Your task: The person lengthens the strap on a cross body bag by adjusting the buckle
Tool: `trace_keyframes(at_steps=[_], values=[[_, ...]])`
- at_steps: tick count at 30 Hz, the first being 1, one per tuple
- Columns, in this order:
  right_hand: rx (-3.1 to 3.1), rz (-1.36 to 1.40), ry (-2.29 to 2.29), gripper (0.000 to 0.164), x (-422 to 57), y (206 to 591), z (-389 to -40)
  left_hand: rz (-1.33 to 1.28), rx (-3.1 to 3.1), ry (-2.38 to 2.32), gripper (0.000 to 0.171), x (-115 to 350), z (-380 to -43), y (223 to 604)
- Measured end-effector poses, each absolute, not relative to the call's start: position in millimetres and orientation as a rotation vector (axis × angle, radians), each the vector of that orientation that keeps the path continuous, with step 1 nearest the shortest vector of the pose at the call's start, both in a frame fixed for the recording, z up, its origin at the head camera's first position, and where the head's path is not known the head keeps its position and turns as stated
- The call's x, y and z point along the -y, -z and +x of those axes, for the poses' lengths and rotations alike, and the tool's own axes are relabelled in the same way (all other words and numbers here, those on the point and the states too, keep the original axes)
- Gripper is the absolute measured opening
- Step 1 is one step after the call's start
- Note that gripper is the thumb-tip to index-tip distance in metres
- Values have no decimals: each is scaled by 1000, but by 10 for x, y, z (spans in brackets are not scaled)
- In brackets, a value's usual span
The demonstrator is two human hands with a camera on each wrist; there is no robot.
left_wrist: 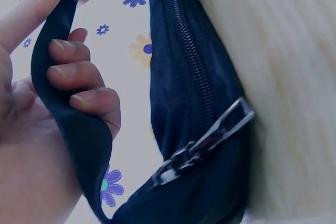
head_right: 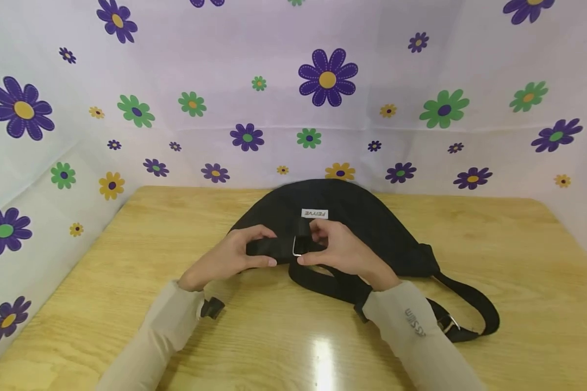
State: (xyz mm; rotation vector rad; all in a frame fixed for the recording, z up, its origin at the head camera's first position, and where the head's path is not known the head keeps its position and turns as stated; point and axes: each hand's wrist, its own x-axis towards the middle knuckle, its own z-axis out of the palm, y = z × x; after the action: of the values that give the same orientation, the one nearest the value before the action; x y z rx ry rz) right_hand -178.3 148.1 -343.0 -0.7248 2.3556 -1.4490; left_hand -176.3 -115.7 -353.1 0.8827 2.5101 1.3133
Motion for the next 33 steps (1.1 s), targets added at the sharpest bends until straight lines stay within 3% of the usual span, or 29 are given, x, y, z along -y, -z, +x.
trace_keyframes(at_steps=[17, 33], values=[[-2316, -749, 1422, 44, -1654, 3393, -1783, 970, -2519, -1258, 34, 1288, -1782, 3456], [-2356, -778, 1351, 46, -1805, 3400, -1783, 893, -2440, -1279, 35, 1413, -1834, 3470]])
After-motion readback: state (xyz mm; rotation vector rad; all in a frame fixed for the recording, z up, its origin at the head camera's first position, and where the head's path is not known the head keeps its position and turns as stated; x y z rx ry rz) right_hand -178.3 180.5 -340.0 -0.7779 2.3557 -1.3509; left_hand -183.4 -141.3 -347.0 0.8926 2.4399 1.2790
